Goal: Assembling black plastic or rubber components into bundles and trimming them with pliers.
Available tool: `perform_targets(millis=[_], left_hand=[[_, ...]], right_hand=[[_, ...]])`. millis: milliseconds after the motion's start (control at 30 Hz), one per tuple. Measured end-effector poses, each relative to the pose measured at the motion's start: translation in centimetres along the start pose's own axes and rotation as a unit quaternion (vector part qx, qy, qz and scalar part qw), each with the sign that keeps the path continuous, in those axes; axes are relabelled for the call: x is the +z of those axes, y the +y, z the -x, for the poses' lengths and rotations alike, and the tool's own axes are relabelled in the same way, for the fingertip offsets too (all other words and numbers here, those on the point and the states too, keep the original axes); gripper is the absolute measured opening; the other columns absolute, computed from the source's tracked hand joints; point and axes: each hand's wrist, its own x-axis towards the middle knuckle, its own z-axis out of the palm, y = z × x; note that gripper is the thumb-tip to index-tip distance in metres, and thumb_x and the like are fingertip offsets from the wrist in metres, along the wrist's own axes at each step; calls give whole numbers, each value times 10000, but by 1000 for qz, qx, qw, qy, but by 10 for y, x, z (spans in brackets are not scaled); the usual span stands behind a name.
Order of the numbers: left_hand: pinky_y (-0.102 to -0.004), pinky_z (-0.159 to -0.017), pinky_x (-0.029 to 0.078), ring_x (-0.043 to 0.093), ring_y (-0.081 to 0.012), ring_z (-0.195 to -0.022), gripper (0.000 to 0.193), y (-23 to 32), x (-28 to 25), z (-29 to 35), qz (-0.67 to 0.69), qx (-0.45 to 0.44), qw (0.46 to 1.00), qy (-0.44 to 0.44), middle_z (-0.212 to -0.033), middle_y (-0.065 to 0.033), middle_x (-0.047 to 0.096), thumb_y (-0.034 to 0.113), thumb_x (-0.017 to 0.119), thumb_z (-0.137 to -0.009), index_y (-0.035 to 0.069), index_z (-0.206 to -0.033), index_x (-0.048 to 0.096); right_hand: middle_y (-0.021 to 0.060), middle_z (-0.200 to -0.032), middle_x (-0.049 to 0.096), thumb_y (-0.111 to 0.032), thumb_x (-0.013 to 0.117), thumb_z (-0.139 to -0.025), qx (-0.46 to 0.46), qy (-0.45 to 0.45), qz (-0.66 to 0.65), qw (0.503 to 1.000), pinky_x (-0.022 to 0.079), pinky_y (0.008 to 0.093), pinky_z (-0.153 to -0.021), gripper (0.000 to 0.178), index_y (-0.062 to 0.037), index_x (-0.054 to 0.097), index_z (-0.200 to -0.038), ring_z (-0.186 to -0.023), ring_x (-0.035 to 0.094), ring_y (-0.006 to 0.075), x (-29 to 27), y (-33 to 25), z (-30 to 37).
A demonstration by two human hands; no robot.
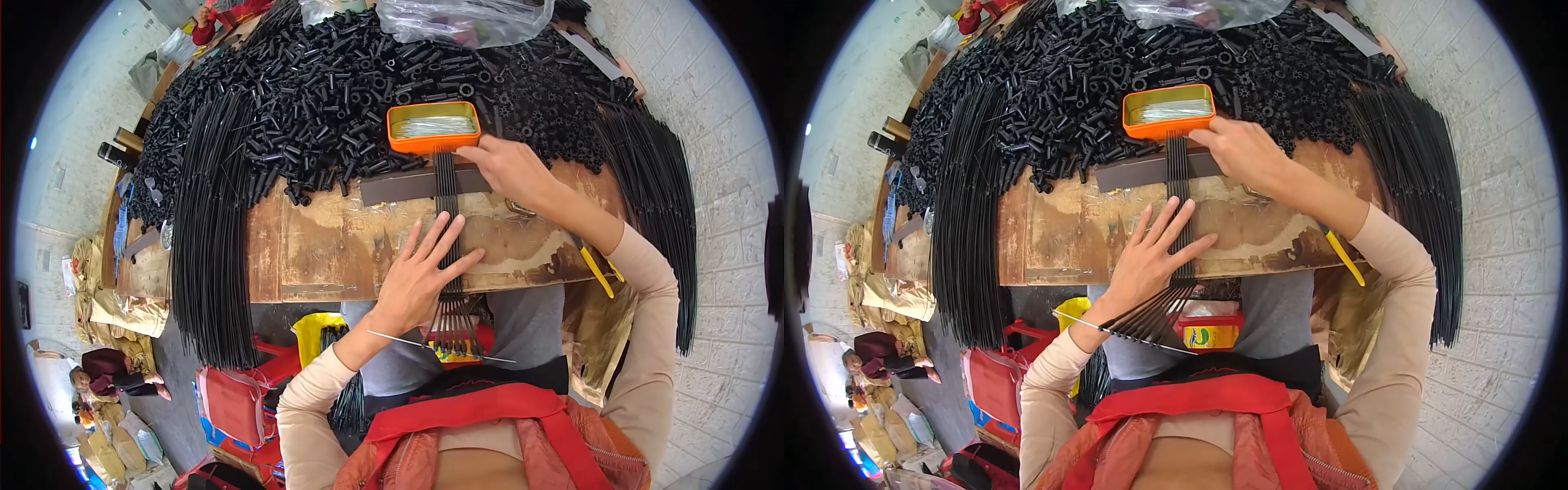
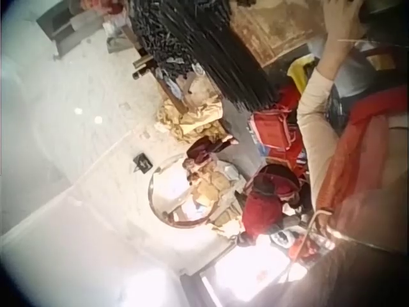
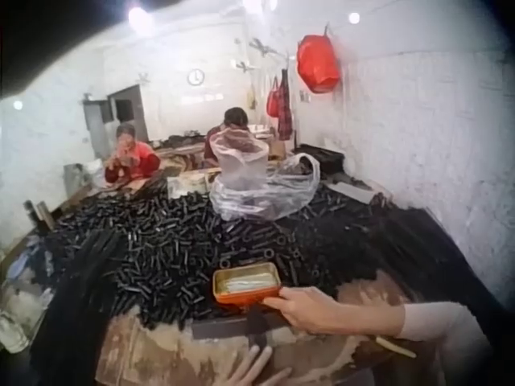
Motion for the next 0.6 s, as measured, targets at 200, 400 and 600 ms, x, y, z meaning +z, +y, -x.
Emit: perform_targets(millis=[200, 400, 600], left_hand=[[-492, -1144, 241, 222, -354, -1433, 726, 0, 0, -1, 24, 2, 1000, 8, -1550, -161, 235, 11, 562, -706, 234, -1391, 471], [-471, -1147, 249, 230, -361, -1429, 731, 1, 0, -1, 20, 3, 1000, 3, -1550, -167, 233, 6, 560, -701, 224, -1393, 470], [-451, -1150, 256, 243, -350, -1426, 730, 0, 1, -2, 38, 9, 999, 7, -1546, -168, 241, -4, 555, -696, 212, -1389, 475]], right_hand=[[125, -852, 559, -2, 603, -783, 22, -33, 17, 999, 511, 416, -682, 413, -55, 593, -1192, -785, 612, 324, 2, 3, 12], [127, -866, 573, -11, 598, -787, 18, -20, 23, 999, 520, 411, -694, 388, -36, 598, -1174, -796, 619, 320, 8, 0, 7], [130, -885, 594, -10, 587, -788, 0, -15, 29, 999, 530, 403, -710, 375, -21, 597, -1162, -815, 629, 314, 11, 1, 3]])
